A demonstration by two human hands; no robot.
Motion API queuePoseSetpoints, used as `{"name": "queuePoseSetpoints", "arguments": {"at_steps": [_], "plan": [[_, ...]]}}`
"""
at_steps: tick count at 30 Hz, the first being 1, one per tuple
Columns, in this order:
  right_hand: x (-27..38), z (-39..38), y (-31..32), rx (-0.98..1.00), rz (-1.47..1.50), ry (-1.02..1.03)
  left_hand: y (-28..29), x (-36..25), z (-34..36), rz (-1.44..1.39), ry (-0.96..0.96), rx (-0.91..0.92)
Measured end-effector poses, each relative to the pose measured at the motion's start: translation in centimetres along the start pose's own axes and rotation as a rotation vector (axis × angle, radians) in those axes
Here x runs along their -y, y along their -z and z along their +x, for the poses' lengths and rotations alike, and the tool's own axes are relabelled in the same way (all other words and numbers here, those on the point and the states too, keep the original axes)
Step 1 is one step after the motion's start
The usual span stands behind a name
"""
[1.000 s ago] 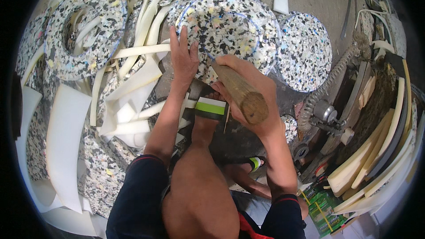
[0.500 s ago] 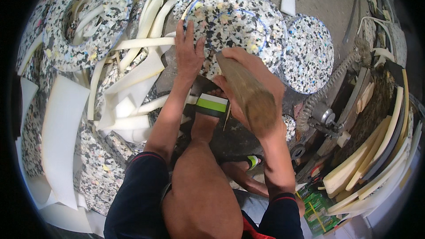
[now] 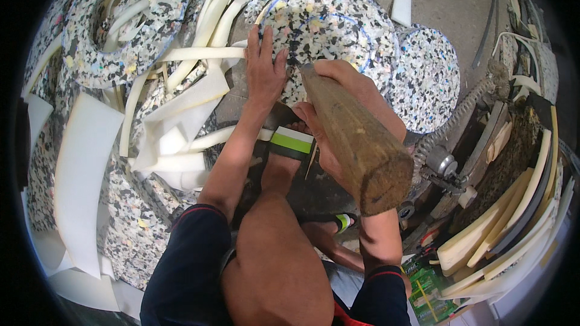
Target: The person uses a chisel to carve and shape the edges of circular composite discs made of recycled material. They hold each disc with one hand and repeatedly strike the chisel with the other to remove material, then rotate the disc to work on different sections.
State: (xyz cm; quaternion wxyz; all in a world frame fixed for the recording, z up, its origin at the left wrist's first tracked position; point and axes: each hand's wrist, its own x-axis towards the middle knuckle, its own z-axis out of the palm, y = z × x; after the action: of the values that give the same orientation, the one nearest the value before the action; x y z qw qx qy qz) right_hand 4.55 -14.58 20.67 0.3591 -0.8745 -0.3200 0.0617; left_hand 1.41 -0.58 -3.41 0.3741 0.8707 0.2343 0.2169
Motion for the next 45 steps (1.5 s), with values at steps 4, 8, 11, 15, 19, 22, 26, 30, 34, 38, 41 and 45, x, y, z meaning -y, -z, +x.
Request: {"name": "queuePoseSetpoints", "arguments": {"at_steps": [4,8,11,15,19,22,26,30,34,38,41,45], "plan": [[-0.4,1.1,-1.1,-0.036,0.123,-0.029,0.0,-0.1,0.1,0.02,0.008,0.015],[-1.3,1.3,-1.8,-0.103,0.092,0.098,0.1,-0.1,0.2,0.008,0.014,0.021],[-1.5,0.6,-1.3,-0.112,0.089,0.106,0.0,0.0,0.1,-0.005,0.006,0.01],[-1.5,0.9,-1.5,-0.098,-0.103,0.238,-0.1,0.0,0.0,0.025,0.016,0.028],[-1.6,2.3,-2.8,-0.11,0.278,-0.099,0.0,0.1,0.1,0.015,0.014,0.037],[-1.4,2.7,-2.2,-0.144,0.325,0.075,0.1,0.0,0.0,0.011,0.015,0.023],[-1.4,3.1,-1.5,-0.202,0.344,0.09,-0.1,-0.2,0.0,0.04,0.01,0.001],[-1.8,3.9,-2.5,-0.065,0.1,-0.023,0.1,-0.2,0.1,0.031,0.018,0.021],[-1.3,3.7,-2.1,-0.159,0.149,-0.012,0.3,-0.3,0.1,0.029,0.036,0.038],[0.0,4.1,-1.1,-0.22,0.278,-0.02,0.2,-0.4,0.0,0.033,0.033,0.023],[-0.5,5.6,-2.2,-0.244,0.152,0.035,0.1,-0.3,0.0,0.008,0.021,0.035],[-2.3,6.7,-3.9,-0.322,0.185,0.085,0.2,0.0,0.1,0.004,0.013,0.063]]}}
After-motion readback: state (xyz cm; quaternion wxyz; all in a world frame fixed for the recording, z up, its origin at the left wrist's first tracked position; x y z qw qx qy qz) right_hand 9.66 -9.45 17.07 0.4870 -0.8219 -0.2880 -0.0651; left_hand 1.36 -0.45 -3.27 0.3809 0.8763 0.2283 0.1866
